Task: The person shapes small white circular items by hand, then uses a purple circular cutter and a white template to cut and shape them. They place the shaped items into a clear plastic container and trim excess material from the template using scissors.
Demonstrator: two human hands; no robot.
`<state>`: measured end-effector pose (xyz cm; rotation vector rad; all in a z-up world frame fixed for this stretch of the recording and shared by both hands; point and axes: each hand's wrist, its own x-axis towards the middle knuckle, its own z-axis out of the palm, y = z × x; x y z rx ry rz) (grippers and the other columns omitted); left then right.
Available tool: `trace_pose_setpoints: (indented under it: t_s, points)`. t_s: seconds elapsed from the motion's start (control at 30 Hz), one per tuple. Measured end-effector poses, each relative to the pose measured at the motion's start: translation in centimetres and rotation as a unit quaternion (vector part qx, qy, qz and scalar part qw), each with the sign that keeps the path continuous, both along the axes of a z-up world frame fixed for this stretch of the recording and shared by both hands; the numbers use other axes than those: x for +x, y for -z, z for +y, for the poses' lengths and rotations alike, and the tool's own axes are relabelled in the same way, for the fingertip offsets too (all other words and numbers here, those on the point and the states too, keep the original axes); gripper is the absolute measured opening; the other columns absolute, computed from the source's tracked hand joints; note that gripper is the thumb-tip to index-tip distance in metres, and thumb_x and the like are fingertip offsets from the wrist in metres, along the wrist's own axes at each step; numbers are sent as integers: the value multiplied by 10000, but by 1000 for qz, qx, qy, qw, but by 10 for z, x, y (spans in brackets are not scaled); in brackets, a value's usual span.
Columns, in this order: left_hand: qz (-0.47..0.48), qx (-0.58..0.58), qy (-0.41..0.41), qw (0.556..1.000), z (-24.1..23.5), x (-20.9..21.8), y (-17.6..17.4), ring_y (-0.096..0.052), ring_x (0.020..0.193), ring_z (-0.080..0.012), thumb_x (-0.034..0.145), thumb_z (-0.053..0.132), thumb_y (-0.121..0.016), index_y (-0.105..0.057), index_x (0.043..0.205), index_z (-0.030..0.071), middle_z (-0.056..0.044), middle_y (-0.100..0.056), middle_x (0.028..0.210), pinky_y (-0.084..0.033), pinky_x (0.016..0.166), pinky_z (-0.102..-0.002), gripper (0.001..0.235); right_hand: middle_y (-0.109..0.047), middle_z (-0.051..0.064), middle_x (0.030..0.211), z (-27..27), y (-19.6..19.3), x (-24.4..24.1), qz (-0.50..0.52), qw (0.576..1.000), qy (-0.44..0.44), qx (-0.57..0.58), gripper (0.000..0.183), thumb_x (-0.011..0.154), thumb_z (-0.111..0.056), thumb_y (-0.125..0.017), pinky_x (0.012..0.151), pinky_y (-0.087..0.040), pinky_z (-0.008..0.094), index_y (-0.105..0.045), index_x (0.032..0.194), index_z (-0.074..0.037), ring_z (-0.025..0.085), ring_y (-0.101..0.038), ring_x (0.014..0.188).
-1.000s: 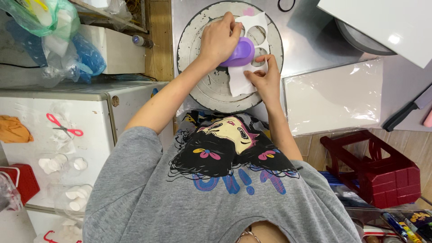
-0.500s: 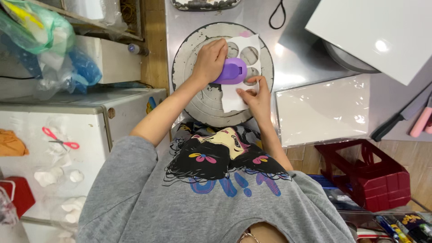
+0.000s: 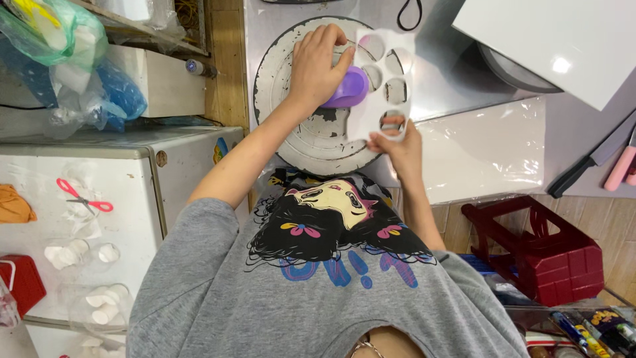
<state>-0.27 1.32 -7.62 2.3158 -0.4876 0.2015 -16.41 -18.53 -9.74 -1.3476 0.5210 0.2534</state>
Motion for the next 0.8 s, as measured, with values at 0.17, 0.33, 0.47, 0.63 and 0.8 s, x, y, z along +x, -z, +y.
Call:
trace_pose_setpoints:
  t_s: [0.17, 0.33, 0.47, 0.63, 0.8]
  points:
    - [53, 3, 31, 998, 0, 3, 8, -659, 900, -263, 986, 266, -626, -576, 1010, 116, -11, -717, 852, -429, 811, -459, 160, -732, 161, 893, -4, 9, 38, -43, 999, -1, -23, 326, 904, 34, -748, 659, -649, 287, -551, 1162, 60, 223, -764, 769]
    - [91, -23, 46, 995, -2, 10, 20, -708, 809, -286, 1029, 235, -560, -580, 1038, 123, 0, -755, 802, -484, 764, -482, 114, -684, 134, 914, 16, 7, 59, -26, 999, -42, -13, 354, 875, 40, -769, 656, -666, 295, -519, 1126, 32, 227, -772, 764]
    - [67, 57, -6, 996, -4, 9, 22, -701, 670, -303, 977, 271, -625, -600, 945, 90, -47, -710, 659, -501, 712, -495, 186, -659, 131, 920, 21, 1, 58, -31, 998, -51, -12, 411, 851, 51, -768, 653, -673, 308, -442, 1091, -16, 237, -772, 755]
    - [107, 53, -27, 992, -7, 9, 17, -705, 622, -286, 942, 321, -668, -603, 849, 75, -48, -713, 662, -531, 642, -455, 271, -631, 132, 916, 19, 0, 56, -34, 997, -63, 4, 404, 863, 58, -763, 671, -671, 311, -436, 1086, -23, 237, -767, 761]
    - [96, 41, -28, 994, -5, 7, 12, -688, 621, -292, 944, 302, -672, -600, 803, 74, -54, -702, 660, -516, 644, -461, 277, -647, 121, 878, 17, 3, 57, -31, 997, -66, 25, 375, 856, 84, -716, 679, -675, 309, -433, 1075, -27, 232, -774, 771]
